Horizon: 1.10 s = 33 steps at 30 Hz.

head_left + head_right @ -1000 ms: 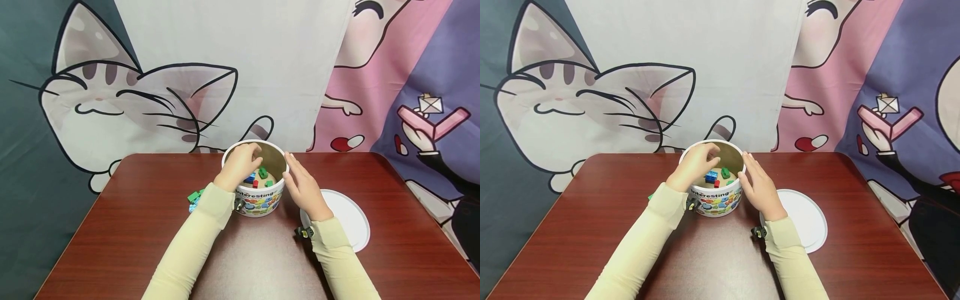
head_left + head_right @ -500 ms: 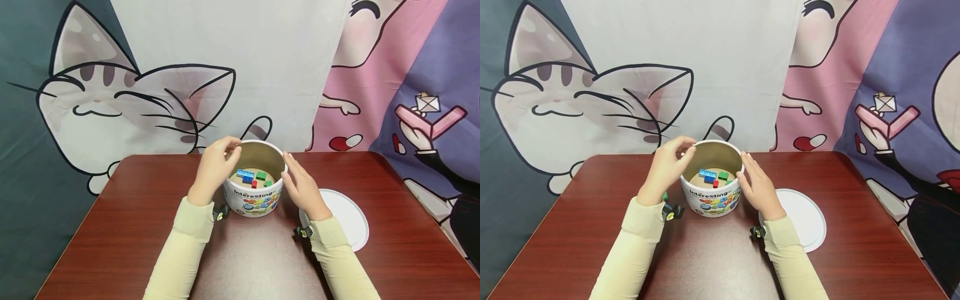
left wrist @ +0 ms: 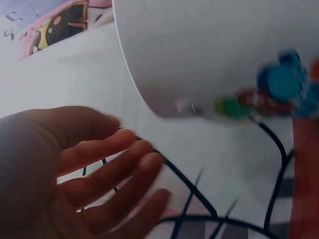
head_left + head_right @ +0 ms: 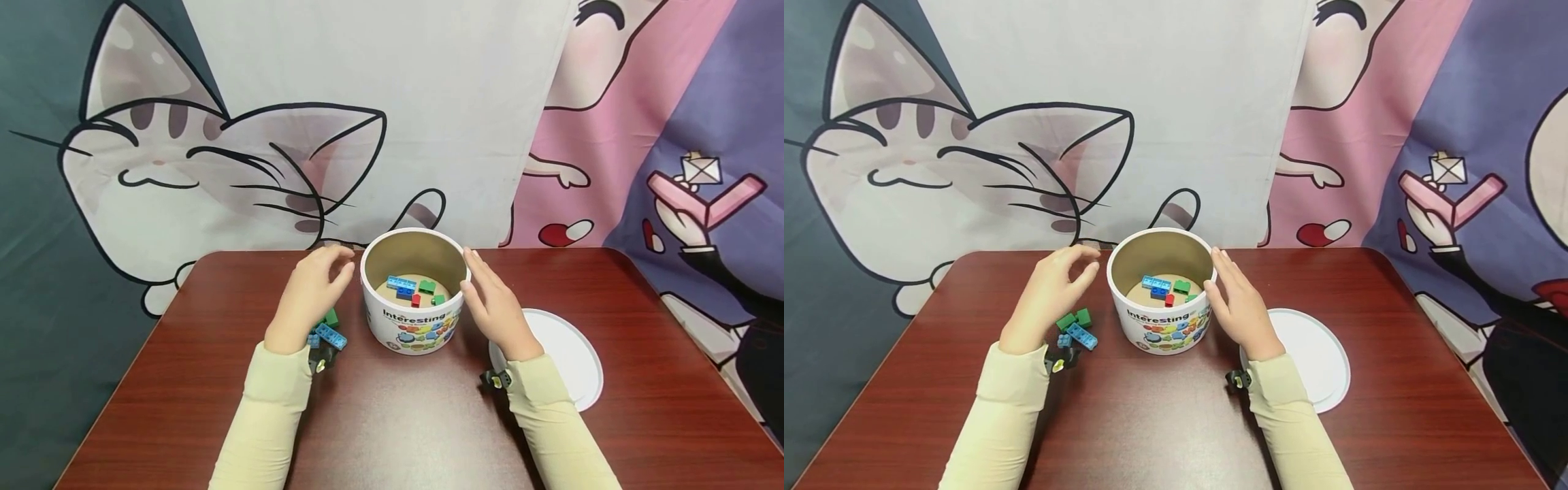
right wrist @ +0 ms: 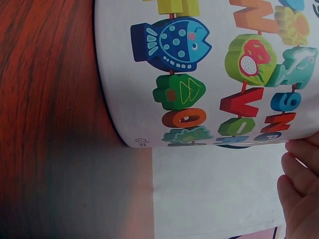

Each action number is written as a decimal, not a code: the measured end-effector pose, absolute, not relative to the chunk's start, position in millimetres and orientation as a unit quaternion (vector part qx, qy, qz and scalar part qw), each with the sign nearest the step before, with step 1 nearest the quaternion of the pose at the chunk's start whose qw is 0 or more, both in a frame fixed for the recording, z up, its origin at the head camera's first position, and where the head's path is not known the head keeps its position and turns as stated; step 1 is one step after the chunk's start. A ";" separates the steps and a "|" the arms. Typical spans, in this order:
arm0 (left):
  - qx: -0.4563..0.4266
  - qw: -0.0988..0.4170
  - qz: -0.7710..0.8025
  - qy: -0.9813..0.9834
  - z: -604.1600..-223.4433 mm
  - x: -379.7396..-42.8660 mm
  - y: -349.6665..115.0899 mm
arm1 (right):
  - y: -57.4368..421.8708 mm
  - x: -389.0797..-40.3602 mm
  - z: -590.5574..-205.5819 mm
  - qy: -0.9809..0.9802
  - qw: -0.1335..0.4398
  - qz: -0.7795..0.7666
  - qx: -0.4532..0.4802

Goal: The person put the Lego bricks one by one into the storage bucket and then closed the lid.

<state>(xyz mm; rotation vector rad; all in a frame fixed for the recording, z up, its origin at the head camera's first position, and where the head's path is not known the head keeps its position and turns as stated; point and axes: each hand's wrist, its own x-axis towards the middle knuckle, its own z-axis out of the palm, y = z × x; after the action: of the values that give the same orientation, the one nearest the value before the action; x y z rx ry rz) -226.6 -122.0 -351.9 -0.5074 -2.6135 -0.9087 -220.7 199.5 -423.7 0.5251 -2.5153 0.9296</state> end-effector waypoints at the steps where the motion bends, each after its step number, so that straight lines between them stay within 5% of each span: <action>1: -0.174 0.146 -0.312 -0.923 -353.9 -227.0 -125.9 | 199.5 -220.4 -423.6 -0.902 0.201 0.333 0.187; 6: -0.158 0.060 -0.272 -0.947 -364.8 -228.9 -142.3 | 200.2 -219.2 -423.6 -0.902 0.197 0.336 0.185; 21: -0.115 -0.087 -0.221 -0.965 -398.2 -239.3 -174.0 | 199.6 -219.8 -425.1 -0.904 0.194 0.335 0.184; 33: -0.099 -0.129 -0.229 -0.960 -413.8 -246.7 -184.7 | 199.3 -220.4 -423.1 -0.904 0.194 0.334 0.185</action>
<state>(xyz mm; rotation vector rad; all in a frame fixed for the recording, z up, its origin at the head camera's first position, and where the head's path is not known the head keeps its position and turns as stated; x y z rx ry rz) -246.7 -184.7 -413.8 -0.3386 -3.2905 -0.7851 -220.4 199.3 -423.1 0.5196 -2.5333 0.9358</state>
